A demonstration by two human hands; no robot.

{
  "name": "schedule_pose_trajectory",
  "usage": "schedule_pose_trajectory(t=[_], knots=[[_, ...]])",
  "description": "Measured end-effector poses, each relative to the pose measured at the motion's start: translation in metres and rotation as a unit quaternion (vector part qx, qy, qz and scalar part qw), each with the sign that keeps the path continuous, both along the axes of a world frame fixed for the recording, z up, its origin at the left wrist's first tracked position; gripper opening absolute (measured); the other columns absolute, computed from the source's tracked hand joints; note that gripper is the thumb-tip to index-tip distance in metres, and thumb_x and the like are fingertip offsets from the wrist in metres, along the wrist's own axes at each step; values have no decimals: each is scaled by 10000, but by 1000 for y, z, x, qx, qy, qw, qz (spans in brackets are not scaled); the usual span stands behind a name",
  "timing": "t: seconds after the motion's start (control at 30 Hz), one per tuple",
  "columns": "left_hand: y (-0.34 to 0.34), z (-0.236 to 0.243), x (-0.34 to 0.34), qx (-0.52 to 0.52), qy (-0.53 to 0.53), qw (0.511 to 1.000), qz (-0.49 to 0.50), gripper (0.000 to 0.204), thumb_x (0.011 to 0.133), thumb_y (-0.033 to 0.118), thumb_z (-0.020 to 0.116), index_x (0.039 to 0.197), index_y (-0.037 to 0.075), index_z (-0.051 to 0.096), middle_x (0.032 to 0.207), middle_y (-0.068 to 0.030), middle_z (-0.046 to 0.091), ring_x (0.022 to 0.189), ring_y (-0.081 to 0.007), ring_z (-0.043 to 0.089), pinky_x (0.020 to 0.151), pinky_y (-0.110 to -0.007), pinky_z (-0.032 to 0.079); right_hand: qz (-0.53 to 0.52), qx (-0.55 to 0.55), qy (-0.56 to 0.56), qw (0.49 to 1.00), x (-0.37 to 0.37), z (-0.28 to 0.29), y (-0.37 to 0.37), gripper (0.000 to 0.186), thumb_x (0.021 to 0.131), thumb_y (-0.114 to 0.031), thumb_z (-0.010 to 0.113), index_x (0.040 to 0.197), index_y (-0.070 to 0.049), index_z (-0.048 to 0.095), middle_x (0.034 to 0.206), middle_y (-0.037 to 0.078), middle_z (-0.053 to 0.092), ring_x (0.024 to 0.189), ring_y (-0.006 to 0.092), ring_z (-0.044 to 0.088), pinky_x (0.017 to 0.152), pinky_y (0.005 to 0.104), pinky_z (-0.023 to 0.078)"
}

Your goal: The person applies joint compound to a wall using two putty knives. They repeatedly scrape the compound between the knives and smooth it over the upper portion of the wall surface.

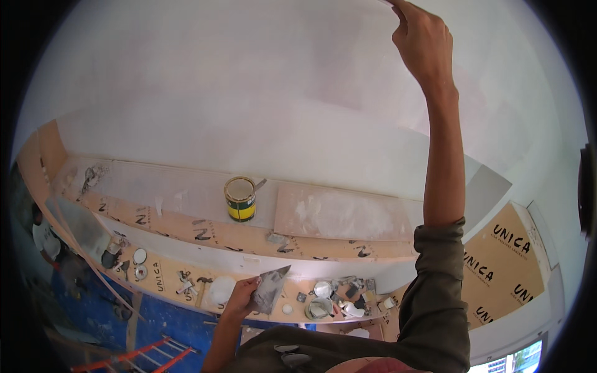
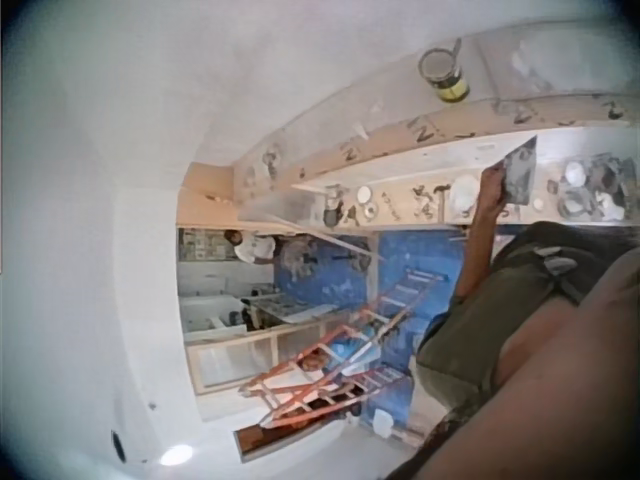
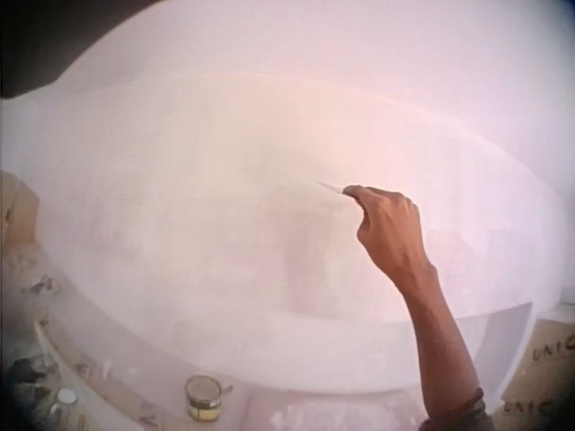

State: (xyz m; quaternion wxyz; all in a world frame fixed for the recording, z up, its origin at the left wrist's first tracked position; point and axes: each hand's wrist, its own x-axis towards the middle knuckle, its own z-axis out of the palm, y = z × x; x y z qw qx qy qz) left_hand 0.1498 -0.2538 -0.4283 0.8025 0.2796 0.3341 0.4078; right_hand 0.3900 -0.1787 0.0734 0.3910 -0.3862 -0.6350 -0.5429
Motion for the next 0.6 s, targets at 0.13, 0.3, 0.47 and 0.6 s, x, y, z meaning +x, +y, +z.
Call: schedule_pose_trajectory(t=[0.13, 0.3, 0.47, 0.6], knots=[[-1, -7, -7, -6, -8, 1000, -17, 288, 955, 124, 472, 1106, -104, 562, 962, -132, 657, 812, -166, 653, 728, -293, 534, -14, -15, -30, 999, 6, -7, 21, 319, 736, 106, 486, 960, -19, 677, 905, 167, 675, 723, 325, 653, 638, 393, 537], [0, -6, -8, -14, -14, 1000, -21, 282, 955, 132, 480, 1088, -99, 572, 956, -127, 659, 819, -154, 649, 734, -278, 530, -51, 10, -59, 997, 24, -54, 40, 359, 710, 82, 549, 974, -119, 683, 870, 91, 687, 684, 294, 638, 603, 346, 511], [-3, -5, -10, 2, 7, 1000, -31, 280, 951, 138, 492, 1084, -92, 578, 951, -122, 660, 811, -146, 645, 737, -271, 527, -37, 1, -104, 994, 26, -166, 36, 178, 744, -6, 586, 916, -3, 630, 965, 125, 677, 893, 236, 669, 789, 338, 542], [-4, -8, -19, 12, 37, 999, -32, 275, 952, 137, 491, 1077, -91, 580, 932, -114, 662, 792, -138, 640, 720, -266, 521, 17, -66, -15, 998, 27, -189, 20, 280, 717, 37, 585, 954, -92, 659, 934, 72, 687, 869, 220, 667, 736, 333, 545]])
